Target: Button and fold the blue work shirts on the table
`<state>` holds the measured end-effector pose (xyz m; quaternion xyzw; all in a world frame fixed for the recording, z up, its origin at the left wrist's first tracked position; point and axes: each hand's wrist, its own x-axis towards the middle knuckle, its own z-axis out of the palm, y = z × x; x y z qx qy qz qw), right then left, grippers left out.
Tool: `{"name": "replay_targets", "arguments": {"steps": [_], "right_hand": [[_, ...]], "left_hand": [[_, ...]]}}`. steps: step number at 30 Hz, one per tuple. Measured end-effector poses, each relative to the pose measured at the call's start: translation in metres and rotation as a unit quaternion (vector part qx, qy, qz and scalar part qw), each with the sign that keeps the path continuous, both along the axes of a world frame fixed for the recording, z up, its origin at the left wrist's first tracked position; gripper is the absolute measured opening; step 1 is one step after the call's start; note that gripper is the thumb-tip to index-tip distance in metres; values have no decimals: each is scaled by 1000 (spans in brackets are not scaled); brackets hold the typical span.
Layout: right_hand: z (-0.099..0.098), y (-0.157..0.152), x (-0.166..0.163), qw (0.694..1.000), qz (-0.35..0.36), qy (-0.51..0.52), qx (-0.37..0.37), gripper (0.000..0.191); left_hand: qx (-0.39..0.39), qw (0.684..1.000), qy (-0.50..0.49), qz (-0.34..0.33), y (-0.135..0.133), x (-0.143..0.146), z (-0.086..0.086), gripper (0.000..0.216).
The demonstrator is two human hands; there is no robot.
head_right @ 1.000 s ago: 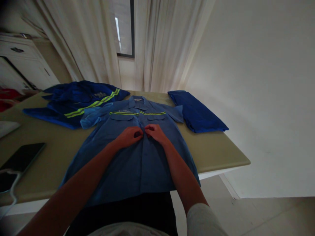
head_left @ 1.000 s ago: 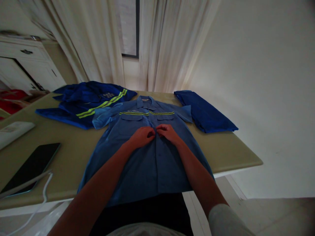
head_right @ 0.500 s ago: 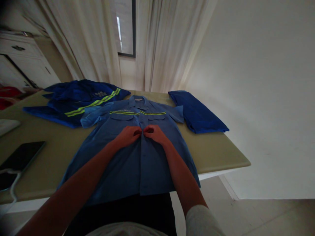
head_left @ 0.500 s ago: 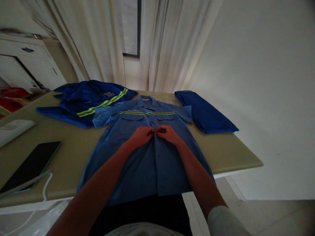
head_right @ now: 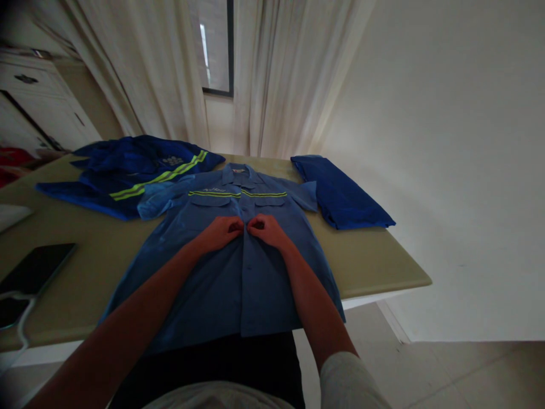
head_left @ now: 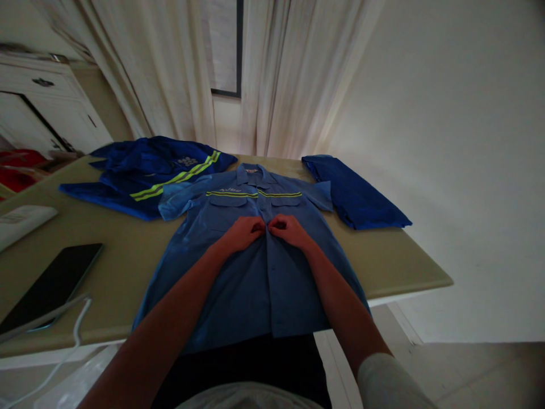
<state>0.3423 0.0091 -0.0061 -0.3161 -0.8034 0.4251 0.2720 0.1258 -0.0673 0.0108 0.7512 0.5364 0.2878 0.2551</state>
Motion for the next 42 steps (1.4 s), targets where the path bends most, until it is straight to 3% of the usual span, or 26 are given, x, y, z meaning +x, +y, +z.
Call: {"name": "replay_targets", "arguments": {"steps": [11,21,34,42], "right_hand": [[4,-4,1,1000,26,-5,2,15],[13,-12,-2,994,35,-30,98,7],[12,-14,-2,993,60,-31,100,10],[8,-11,-2,991,43,-69,111,7]], "left_hand": [[21,1000,0,17,-4,3,3,17],[-16,999,7,50,-2,3,5,24],[-83,994,-47,46,7,-2,-12,21],[-67,996,-20,50,5,2,-7,20]]}}
